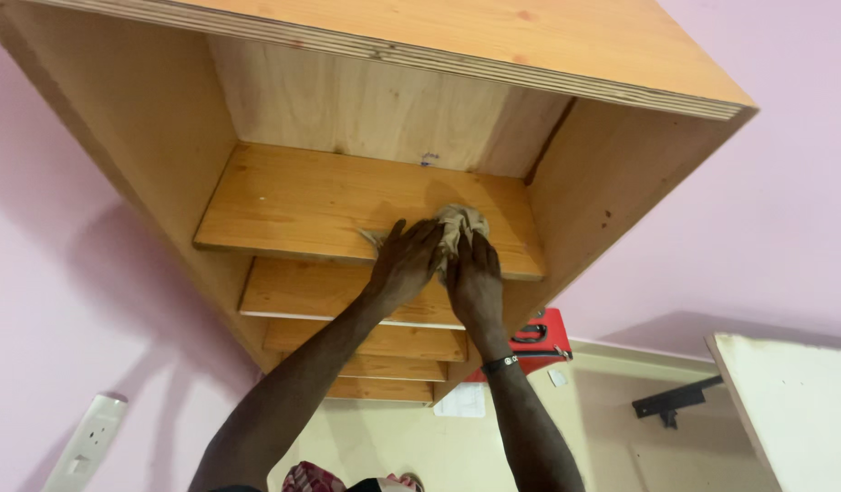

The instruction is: The person wipes down the shelves, sides, and top of a wooden bookcase using a cloth, then wipes the top of a small cabinet and a television.

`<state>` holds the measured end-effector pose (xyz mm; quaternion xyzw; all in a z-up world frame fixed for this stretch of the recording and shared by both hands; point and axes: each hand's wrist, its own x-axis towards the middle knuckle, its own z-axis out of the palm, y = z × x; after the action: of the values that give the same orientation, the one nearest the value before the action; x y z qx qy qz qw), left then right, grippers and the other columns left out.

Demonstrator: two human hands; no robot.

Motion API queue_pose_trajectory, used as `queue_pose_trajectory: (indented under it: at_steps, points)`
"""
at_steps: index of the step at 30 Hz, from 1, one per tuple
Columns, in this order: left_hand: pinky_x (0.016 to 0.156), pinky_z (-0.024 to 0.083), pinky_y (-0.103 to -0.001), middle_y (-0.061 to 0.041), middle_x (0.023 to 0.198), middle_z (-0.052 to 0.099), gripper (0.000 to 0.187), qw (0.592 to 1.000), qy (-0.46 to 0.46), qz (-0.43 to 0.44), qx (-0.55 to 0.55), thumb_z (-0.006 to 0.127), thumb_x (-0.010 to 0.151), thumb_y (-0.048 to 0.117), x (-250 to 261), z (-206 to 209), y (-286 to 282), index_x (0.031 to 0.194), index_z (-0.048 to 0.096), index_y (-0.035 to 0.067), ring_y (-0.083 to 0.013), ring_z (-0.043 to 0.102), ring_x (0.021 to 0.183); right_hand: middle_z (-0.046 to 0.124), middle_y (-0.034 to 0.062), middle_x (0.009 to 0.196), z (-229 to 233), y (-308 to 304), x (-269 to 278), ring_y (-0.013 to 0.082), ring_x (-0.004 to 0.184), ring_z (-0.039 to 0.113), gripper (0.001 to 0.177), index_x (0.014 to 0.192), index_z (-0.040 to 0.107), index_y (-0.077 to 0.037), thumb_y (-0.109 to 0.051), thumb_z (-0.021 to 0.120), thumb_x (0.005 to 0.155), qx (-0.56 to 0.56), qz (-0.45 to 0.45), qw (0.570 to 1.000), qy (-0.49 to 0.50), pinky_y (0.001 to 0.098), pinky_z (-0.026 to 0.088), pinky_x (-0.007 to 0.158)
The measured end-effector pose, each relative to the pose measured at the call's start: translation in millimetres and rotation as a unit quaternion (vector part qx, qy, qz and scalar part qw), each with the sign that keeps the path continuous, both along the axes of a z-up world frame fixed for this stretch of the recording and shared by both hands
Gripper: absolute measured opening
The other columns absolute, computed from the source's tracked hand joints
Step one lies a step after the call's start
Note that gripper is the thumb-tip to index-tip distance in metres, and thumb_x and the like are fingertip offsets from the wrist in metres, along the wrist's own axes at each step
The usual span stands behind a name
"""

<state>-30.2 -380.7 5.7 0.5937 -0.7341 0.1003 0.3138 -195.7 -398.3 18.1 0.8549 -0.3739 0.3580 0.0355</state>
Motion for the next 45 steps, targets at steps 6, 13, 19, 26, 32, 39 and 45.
queue_pose_trajectory:
  at_steps: [6, 13, 19, 26, 32, 39, 45]
  points:
    - [0.116, 0.037, -0.050, -0.018, 0.135, 0.064, 0.037, 0.991, 0.024, 0.116, -0.063, 0.059, 0.099, 0.016, 120.5, -0.3, 97.1, 0.131, 0.062, -0.001, -0.0322, 0.057, 0.131, 0.054, 0.0274, 0.142, -5.9, 55.7, 141.9, 0.0449, 0.131, 0.049, 0.045, 0.135, 0.057, 0.005, -0.018, 0.062, 0.097, -0.023, 0.095, 0.995, -0.006, 0.0512, 0.041, 0.110]
    - [0.098, 0.055, -0.041, -0.019, 0.130, 0.067, 0.032, 0.965, 0.114, 0.205, -0.117, 0.064, 0.100, 0.012, 215.3, -1.5, 188.2, 0.128, 0.066, -0.003, -0.0321, 0.068, 0.114, 0.057, 0.0224, 0.141, 2.8, 108.4, 272.2, 0.0392, 0.131, 0.052, 0.045, 0.139, 0.057, 0.002, -0.011, 0.063, 0.096, 0.033, 0.261, 0.965, -0.008, 0.0486, 0.044, 0.111]
    - [0.103, 0.057, -0.041, -0.017, 0.130, 0.069, 0.030, 0.936, 0.128, 0.141, -0.295, 0.063, 0.102, 0.007, 217.8, 86.8, 227.5, 0.131, 0.065, -0.001, -0.0324, 0.068, 0.120, 0.049, 0.0218, 0.149, 89.2, 150.4, 269.8, 0.0385, 0.131, 0.050, 0.046, 0.146, 0.054, 0.000, -0.007, 0.061, 0.100, 0.003, 0.288, 0.949, -0.127, 0.0483, 0.045, 0.109]
    - [0.118, 0.048, -0.047, -0.022, 0.152, 0.054, 0.041, 0.907, 0.160, 0.095, -0.379, 0.051, 0.112, 0.006, 253.4, 192.3, 196.8, 0.153, 0.047, 0.001, -0.0388, 0.053, 0.142, 0.037, 0.0094, 0.160, 207.0, 123.6, 329.8, 0.0319, 0.145, 0.037, 0.054, 0.154, 0.051, -0.010, -0.014, 0.069, 0.103, -0.269, 0.163, 0.942, -0.116, 0.0438, 0.037, 0.122]
    - [0.095, 0.057, -0.040, -0.018, 0.135, 0.064, 0.045, 0.882, 0.402, 0.130, -0.210, 0.047, 0.105, 0.005, 238.5, 88.2, 203.4, 0.150, 0.047, 0.005, -0.0292, 0.068, 0.116, 0.040, 0.0097, 0.154, 113.7, 148.2, 315.0, 0.0312, 0.140, 0.041, 0.057, 0.150, 0.053, -0.012, -0.015, 0.068, 0.096, -0.222, 0.204, 0.953, 0.024, 0.0457, 0.042, 0.111]
    - [0.115, 0.049, -0.047, -0.022, 0.148, 0.055, 0.041, 0.891, 0.232, 0.110, -0.373, 0.048, 0.111, 0.006, 244.8, 135.9, 195.0, 0.152, 0.047, 0.001, -0.0379, 0.056, 0.137, 0.043, 0.0059, 0.151, 184.0, 148.1, 298.5, 0.0262, 0.131, 0.046, 0.053, 0.150, 0.054, -0.012, -0.015, 0.068, 0.099, -0.317, 0.183, 0.930, -0.014, 0.0428, 0.043, 0.102]
    - [0.122, 0.028, -0.056, -0.025, 0.163, 0.037, 0.054, 0.918, 0.114, 0.120, -0.360, 0.055, 0.108, 0.014, 235.9, 233.4, 173.6, 0.159, 0.042, -0.001, -0.0446, 0.033, 0.150, 0.048, 0.0023, 0.145, 270.4, 139.2, 280.9, 0.0224, 0.120, 0.050, 0.051, 0.148, 0.054, -0.010, -0.012, 0.065, 0.099, -0.291, 0.117, 0.949, -0.019, 0.0391, 0.045, 0.099]
